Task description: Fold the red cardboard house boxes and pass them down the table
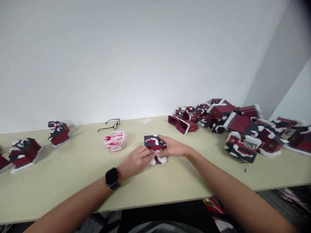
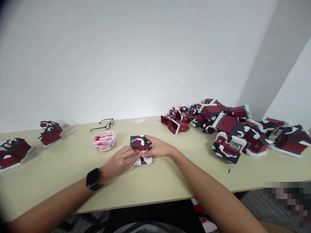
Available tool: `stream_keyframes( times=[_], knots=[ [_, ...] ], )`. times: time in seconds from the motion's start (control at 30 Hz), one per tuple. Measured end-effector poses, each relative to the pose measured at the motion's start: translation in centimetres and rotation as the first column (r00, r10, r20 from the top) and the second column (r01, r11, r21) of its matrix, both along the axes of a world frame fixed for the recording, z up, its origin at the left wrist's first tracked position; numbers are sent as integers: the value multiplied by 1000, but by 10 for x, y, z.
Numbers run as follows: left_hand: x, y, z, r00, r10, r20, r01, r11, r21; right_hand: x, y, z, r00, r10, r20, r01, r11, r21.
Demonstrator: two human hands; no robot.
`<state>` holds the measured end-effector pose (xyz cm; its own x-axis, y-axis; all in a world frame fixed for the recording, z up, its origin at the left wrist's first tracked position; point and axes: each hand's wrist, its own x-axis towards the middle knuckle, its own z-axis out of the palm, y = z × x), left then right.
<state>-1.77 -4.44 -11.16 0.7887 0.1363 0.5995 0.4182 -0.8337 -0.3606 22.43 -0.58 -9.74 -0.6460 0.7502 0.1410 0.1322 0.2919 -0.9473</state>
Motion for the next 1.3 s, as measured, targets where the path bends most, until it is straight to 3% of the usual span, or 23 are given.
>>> stream_keyframes(
  times=[0.17, 0.3, 0.77, 0.93, 1.3],
  knots=[
    [-5, 3, 3, 998, 21, -57, -19, 999, 42, 0, 0, 1, 1000, 12, -17, -12, 1000, -19],
    [-4, 3, 7, 999, 43, 4, -43, 997, 61, -1, -1, 1, 999, 14, -35, -16, 998, -64],
    [-5, 3, 6, 978, 68, 196, -48, 993, -104, -5, -2, 2, 993, 10, -116, -40, 964, -262],
    [-8, 6, 10, 987, 28, 161, -16, 997, -76, -4, -2, 2, 996, -41, -74, 21, 968, -250],
    [-18, 14, 11, 997, 2, 82, 11, 988, -155, -3, -1, 1, 995, -36, -91, 5, 947, -321]
  ],
)
